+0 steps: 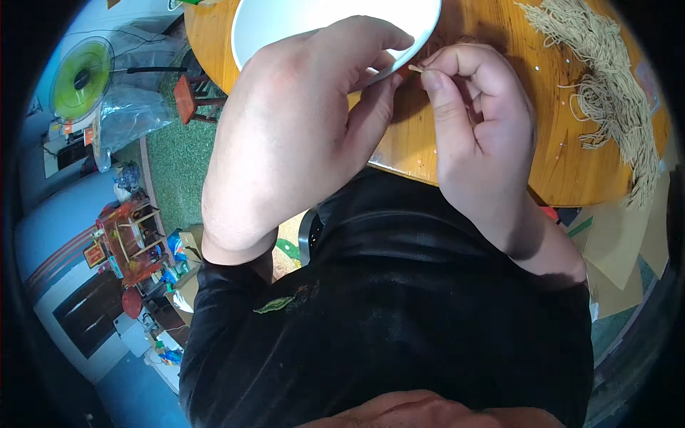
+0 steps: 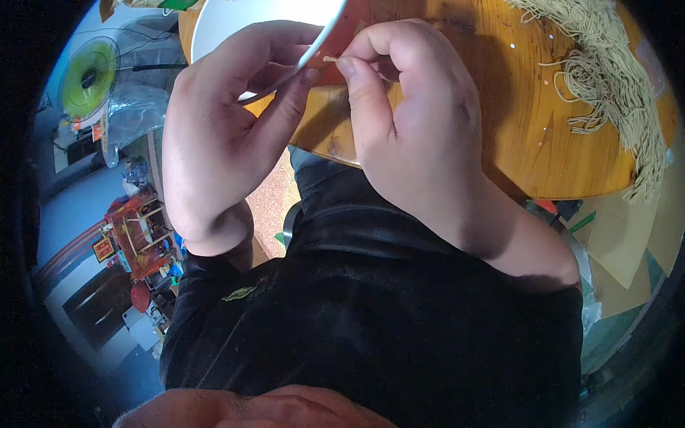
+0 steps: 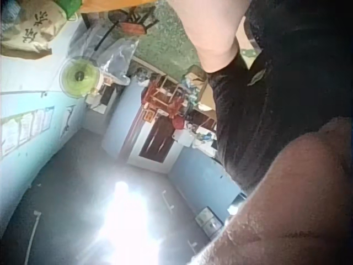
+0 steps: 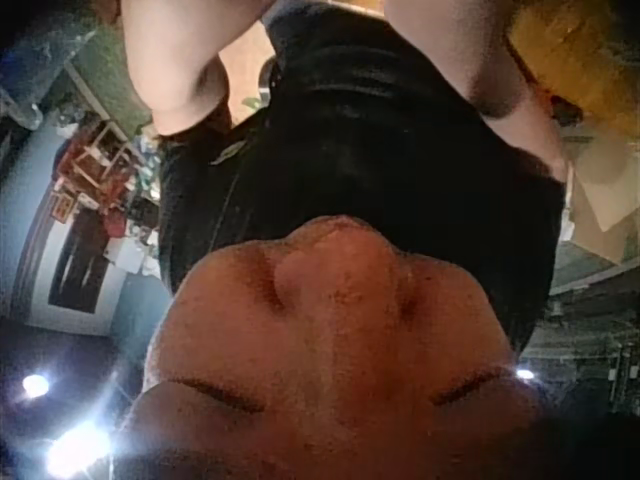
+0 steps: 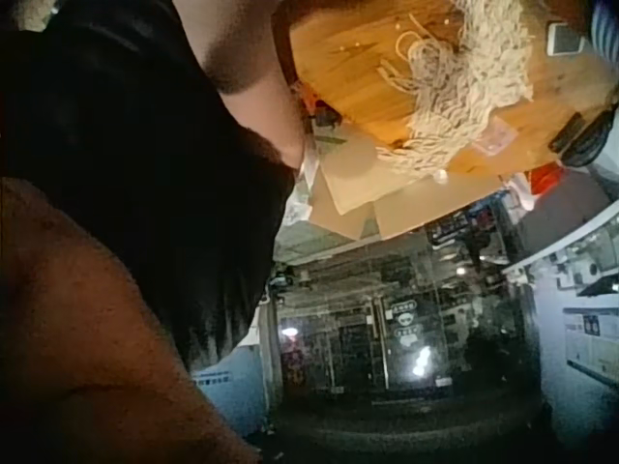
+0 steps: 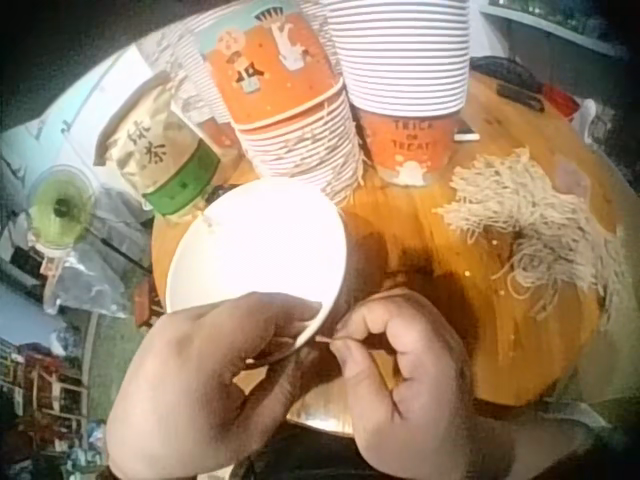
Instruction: Tying rubber bands onto paper buckets.
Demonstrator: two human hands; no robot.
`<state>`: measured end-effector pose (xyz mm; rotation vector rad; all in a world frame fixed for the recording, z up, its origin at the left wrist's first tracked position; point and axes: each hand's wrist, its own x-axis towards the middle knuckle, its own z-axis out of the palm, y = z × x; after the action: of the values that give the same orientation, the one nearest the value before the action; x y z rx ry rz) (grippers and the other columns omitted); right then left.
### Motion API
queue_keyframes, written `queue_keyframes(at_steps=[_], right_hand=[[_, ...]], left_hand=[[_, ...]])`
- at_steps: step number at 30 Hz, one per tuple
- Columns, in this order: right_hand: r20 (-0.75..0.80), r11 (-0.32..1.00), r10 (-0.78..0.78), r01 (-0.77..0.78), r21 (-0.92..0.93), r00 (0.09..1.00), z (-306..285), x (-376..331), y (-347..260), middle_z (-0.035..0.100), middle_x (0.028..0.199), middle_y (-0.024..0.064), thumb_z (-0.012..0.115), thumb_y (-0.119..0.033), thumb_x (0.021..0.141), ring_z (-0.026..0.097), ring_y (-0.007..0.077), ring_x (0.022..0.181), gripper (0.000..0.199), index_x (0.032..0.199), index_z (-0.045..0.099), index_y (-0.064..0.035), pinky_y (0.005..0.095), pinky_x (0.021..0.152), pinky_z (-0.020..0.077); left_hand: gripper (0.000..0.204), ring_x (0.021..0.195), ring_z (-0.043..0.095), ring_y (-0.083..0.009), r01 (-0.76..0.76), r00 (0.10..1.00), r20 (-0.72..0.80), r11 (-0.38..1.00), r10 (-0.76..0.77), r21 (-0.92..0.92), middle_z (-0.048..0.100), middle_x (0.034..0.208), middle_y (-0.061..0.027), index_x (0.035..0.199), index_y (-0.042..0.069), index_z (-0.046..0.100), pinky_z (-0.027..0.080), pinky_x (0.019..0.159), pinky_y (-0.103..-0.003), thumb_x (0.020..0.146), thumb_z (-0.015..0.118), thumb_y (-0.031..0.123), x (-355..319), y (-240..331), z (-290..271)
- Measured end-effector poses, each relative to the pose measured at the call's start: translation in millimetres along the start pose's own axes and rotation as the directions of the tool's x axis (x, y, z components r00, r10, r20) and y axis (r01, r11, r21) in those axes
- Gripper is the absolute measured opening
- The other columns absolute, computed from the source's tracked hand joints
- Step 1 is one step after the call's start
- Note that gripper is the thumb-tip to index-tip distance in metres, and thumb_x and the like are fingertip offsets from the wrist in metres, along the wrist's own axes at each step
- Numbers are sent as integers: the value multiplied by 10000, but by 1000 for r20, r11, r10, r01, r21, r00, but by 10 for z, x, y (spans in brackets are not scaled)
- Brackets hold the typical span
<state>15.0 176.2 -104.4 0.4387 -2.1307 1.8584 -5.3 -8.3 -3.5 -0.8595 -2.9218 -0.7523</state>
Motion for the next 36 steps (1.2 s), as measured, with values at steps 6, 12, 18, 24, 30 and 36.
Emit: queue_keyframes(at_steps=[6,12,18,24,30,36], right_hand=[[-27,999,33,-32,18,999,42,-22,-13,634,942,-15,607,35,1082,589,15,839,35,1099,629,14,177,745,468],[-25,999,51,-51,18,998,42,-5,-26,650,910,-22,621,29,1078,596,3,802,31,1099,640,18,174,701,464],[-43,999,23,-21,32,999,68,7,-28,688,941,-2,641,15,1074,640,20,842,34,1101,661,19,190,730,499],[-45,1000,16,-17,-17,999,64,5,-72,723,955,20,674,1,1064,658,38,864,38,1093,681,25,203,776,514],[-100,1000,4,-3,12,995,121,-15,-56,766,943,65,747,-29,1004,716,137,847,55,1044,732,5,269,781,551],[-204,996,2,17,89,979,119,-15,-51,780,921,89,805,-44,956,758,181,823,69,1015,781,-18,294,753,584]], left_hand=[[288,984,801,-193,6,1000,9,1000,-6,-6,796,1037,-127,1263,-5,714,630,905,-327,976,726,-16,-16,0,14],[283,1016,794,-182,19,999,31,999,-18,-43,797,1059,-131,1281,-17,701,620,939,-319,1000,718,-1,-11,10,-4],[298,1075,777,-192,37,998,64,987,-27,-154,784,1136,-147,1324,-52,666,592,1000,-317,1033,680,12,-25,-29,-22],[265,1108,750,-187,77,991,124,972,-50,-220,774,1125,-149,1340,-55,662,586,996,-331,1092,579,-13,-26,-23,-159],[214,1046,743,-162,44,986,166,980,-12,-194,778,1078,-124,1276,-47,705,598,941,-329,1097,614,25,97,-76,-209],[173,984,729,-117,55,970,244,963,12,-264,766,1021,-92,1168,-53,717,598,877,-289,1065,700,85,183,-142,-188]])
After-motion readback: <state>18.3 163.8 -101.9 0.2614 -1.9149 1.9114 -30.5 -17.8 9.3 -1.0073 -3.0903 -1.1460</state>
